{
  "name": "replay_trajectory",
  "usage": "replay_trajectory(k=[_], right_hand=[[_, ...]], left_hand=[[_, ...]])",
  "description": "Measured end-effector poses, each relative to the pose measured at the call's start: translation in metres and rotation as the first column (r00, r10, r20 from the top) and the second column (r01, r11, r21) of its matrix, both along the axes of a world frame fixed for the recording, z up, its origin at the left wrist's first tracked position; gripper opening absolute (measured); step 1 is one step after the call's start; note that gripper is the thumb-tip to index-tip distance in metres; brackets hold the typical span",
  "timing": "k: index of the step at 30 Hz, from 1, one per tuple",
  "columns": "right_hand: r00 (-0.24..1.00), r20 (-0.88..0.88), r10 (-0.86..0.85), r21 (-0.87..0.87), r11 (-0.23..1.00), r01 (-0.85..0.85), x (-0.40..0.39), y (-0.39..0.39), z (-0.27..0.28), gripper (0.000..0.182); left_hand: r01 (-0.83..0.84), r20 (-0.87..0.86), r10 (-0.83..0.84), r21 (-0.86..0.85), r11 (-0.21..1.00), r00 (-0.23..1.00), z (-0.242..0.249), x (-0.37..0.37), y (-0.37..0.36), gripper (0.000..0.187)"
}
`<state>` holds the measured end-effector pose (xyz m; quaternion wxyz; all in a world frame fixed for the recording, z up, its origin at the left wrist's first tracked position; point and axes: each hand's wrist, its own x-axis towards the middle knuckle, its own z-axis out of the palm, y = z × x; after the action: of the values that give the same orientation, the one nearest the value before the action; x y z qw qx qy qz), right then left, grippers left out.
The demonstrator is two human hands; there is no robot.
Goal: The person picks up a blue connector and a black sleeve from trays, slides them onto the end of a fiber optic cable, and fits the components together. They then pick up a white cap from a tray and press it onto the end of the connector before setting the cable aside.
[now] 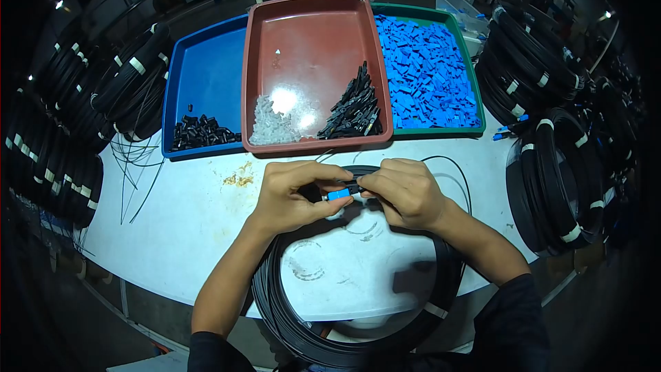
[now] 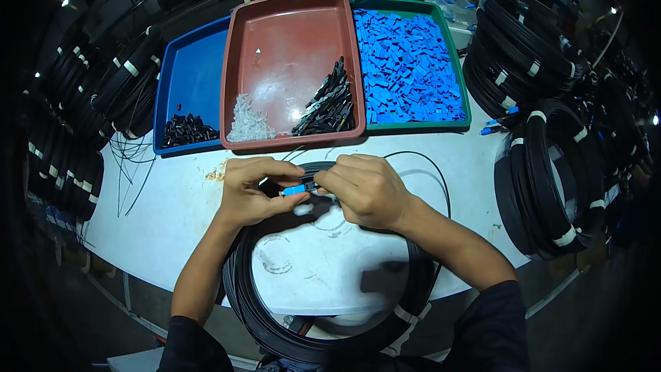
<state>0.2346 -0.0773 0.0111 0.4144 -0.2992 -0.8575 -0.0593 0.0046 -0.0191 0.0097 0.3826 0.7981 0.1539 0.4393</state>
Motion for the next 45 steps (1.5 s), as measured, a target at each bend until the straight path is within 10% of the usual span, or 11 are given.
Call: replay_trajectory(k=[45], right_hand=[[1.000,-0.018,0.010,0.032,0.999,-0.009,-0.0019,0.0006,0.0012,0.020]], left_hand=[[-0.076,-0.059,0.085,0.144,0.987,0.995,-0.0019,0.0010,-0.0001,0.015]])
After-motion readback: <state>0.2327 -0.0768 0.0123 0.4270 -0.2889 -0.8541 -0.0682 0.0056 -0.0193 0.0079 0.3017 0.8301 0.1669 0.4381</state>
